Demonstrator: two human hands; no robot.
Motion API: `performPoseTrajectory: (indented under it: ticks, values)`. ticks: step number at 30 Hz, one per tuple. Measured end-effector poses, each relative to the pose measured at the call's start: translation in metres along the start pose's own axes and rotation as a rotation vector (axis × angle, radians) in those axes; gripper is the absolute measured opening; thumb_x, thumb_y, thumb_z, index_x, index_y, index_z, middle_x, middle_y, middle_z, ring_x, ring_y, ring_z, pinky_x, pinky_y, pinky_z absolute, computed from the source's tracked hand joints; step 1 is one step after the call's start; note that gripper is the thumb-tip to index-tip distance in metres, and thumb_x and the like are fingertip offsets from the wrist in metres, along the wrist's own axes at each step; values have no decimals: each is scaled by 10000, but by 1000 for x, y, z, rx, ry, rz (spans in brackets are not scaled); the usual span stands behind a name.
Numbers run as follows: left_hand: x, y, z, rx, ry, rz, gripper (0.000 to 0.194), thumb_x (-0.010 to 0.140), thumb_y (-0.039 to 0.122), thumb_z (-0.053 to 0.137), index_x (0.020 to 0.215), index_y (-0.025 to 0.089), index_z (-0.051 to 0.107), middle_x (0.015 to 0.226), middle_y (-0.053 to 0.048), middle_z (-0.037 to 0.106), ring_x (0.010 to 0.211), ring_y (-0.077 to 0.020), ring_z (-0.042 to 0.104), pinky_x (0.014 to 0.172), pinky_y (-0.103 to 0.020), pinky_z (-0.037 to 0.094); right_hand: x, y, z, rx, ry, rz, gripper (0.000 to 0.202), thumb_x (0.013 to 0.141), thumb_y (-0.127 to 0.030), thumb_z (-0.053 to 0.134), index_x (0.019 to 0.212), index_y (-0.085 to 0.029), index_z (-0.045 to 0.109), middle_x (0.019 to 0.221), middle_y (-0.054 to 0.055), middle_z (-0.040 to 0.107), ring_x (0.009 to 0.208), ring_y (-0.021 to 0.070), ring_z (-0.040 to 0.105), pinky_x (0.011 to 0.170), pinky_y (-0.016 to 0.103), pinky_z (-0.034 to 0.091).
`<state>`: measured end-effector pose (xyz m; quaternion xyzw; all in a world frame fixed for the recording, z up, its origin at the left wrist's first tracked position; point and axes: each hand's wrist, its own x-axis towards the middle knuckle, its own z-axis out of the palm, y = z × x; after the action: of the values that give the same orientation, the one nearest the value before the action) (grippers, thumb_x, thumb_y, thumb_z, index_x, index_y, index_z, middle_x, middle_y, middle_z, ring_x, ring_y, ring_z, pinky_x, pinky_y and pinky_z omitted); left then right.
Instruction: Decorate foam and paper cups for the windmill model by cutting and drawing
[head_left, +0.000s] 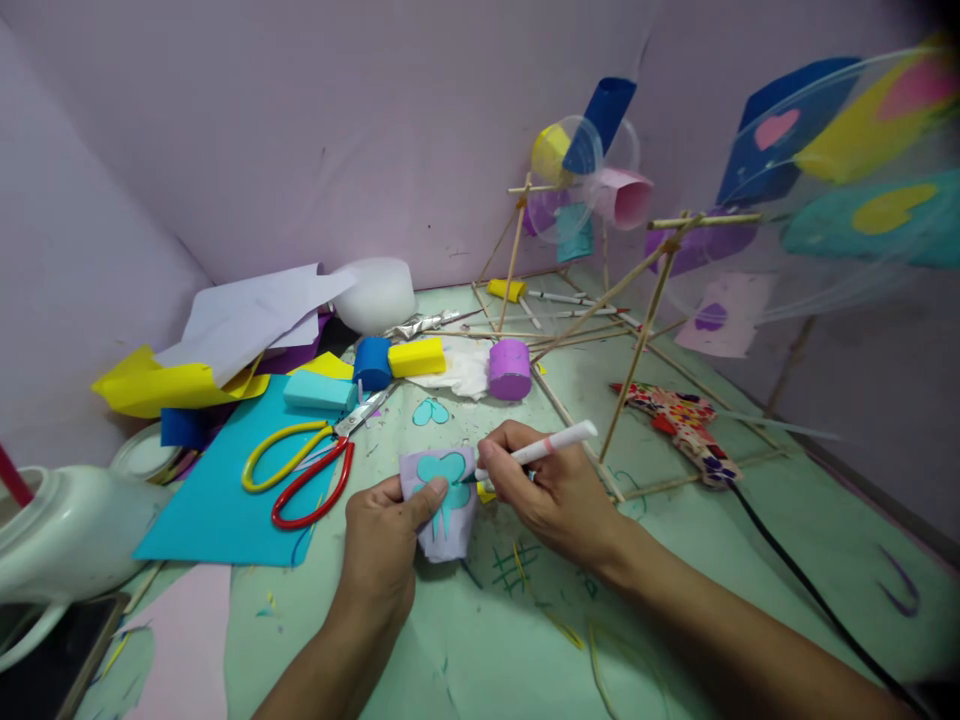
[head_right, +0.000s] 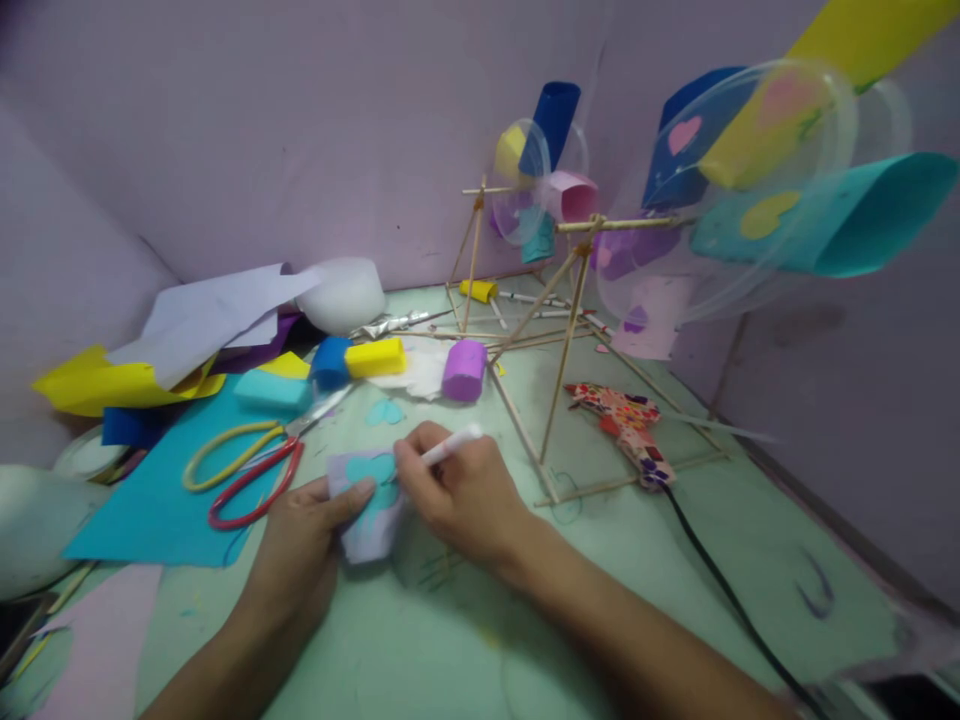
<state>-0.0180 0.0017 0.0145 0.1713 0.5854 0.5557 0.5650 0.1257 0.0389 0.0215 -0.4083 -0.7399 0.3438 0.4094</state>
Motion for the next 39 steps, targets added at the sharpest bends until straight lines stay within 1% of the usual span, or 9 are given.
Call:
performPoseTrajectory:
  ticks: [7,12,18,24,32,39]
  values:
    - [3,-1,0,-26,12,18,326,388,237,854,662,101,741,615,-64,731,542,-152,619,566,-265,517,-2,1,0,-10,4,10,257,879,-280,456,664,-166,539,520,-38,484,470,80,431,468,209,339]
    - [3,1,0,-28,21,10,321,388,234,850,659,103,740,603,-61,727,536,-153,620,565,-269,517,-1,-1,-1,-10,6,3,265,881,-285,453,658,-167,534,520,-40,485,465,77,428,465,208,335]
    - [4,-1,-2,-36,7,29,312,395,237,852,649,98,736,586,-53,719,505,-131,597,534,-245,498,0,-2,0,-20,7,8,262,875,-270,455,648,-165,535,507,-42,479,458,75,421,463,207,330]
    - [3,0,-1,-54,30,28,303,388,224,846,640,97,737,595,-62,728,530,-149,623,555,-252,511,-1,-2,0,-24,-10,13,272,876,-269,448,639,-165,530,502,-42,470,457,77,413,456,213,318]
    - [3,0,-2,-51,13,40,275,412,193,835,650,96,738,588,-59,724,502,-136,604,536,-250,499,-1,-2,0,-24,-31,18,284,882,-281,441,637,-167,526,507,-38,466,463,81,410,456,216,320]
    - [3,0,-2,-52,9,37,304,413,222,843,670,96,741,620,-68,734,535,-154,624,571,-271,512,-2,0,3,-20,-48,18,279,883,-289,441,645,-171,526,518,-39,439,474,86,392,453,217,318]
